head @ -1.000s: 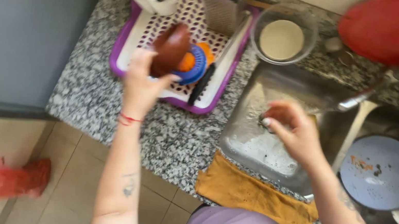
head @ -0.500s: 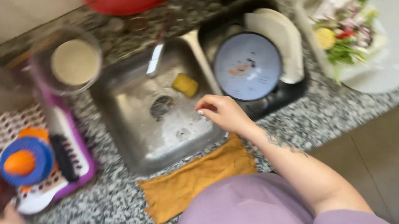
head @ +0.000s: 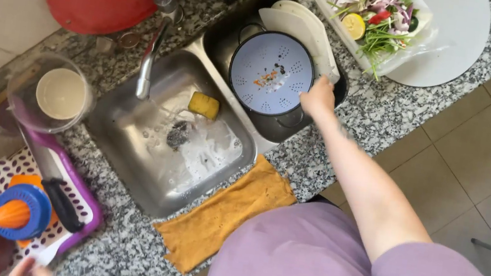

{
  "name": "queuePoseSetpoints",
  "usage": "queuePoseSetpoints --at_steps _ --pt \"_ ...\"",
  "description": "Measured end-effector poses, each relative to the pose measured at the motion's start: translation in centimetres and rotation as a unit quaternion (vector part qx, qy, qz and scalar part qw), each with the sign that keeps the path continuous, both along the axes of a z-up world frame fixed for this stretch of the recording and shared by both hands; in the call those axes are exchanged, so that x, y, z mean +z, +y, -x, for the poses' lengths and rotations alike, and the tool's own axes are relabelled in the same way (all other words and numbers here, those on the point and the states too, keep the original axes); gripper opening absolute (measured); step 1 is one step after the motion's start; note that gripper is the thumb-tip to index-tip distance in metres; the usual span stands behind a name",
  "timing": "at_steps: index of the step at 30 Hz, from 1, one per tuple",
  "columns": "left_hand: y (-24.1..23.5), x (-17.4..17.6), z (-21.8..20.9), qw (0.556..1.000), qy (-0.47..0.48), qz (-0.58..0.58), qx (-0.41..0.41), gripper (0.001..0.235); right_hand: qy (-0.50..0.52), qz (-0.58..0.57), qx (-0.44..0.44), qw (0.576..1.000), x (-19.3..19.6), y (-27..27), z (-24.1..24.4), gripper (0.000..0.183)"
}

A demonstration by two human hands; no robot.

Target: The person washes various kitchen utensils and dishes, including a knife, spoon, fork, wooden spatula, and bowls, using a sponge and running water. They then check on pastries baking in the oven before returning to wash a small bowl.

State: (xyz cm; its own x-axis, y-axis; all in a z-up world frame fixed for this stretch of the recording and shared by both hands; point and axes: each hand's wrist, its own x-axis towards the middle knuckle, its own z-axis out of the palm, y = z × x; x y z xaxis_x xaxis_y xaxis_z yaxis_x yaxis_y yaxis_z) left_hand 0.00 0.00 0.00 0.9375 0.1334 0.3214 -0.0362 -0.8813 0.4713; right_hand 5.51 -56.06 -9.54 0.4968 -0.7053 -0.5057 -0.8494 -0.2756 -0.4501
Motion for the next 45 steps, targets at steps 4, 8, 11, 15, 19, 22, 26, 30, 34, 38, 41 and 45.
queuePoseSetpoints --at_steps 4,8,11,15,19,22,26,30,34,38,41,45 --pt "-8.6 3.0 1.4 0.999 0.010 0.050 -0.012 0.013 0.094 -0.082 -0.004 0.992 -6.3 -2.5 -1.6 0.060" --pt "-10.9 1.0 0.9 0.989 0.066 0.067 -0.114 0.015 0.018 -0.114 -0.024 0.993 -5.4 -2.4 -1.1 0.036" --pt "-13.0 0.9 1.0 0.979 0.097 0.098 -0.153 0.014 0.041 -0.146 -0.016 0.988 -3.4 -2.5 -0.5 0.031" --pt "-14.4 0.2 1.0 0.970 0.128 0.103 -0.181 0.015 0.106 -0.012 0.128 0.986 -4.0 -4.4 -0.4 0.054" --pt "-15.2 0.5 1.2 0.959 0.154 0.146 -0.187 0.014 -0.023 0.267 0.122 0.956 -2.9 -5.5 0.5 0.025" --pt "-15.8 0.8 0.7 0.953 0.183 0.156 -0.182 0.016 -0.035 0.328 0.150 0.932 -5.3 -6.6 -0.6 0.017" --pt "-17.0 1.0 -1.0 0.941 0.192 0.168 -0.224 0.017 0.001 0.385 0.184 0.904 -7.1 -7.3 -3.2 0.017" --pt "-18.0 1.1 -2.4 0.934 0.207 0.171 -0.237 0.016 0.025 0.320 0.202 0.925 -6.0 -6.9 -4.2 0.043" --pt "-18.2 1.3 -3.3 0.925 0.225 0.174 -0.251 0.017 -0.083 0.574 0.227 0.782 -4.7 -6.8 -5.1 0.037" --pt "-16.8 0.1 -3.2 0.927 0.225 0.164 -0.249 0.017 -0.188 0.693 0.238 0.654 2.9 -5.9 -4.6 0.018" --pt "-15.3 -0.8 -1.8 0.926 0.269 0.150 -0.217 0.019 -0.256 0.606 0.244 0.713 8.6 -4.9 -2.2 0.013" --pt "-13.6 -2.6 1.1 0.928 0.297 0.150 -0.165 0.019 -0.371 0.480 0.231 0.761 12.9 -2.5 0.9 0.029"
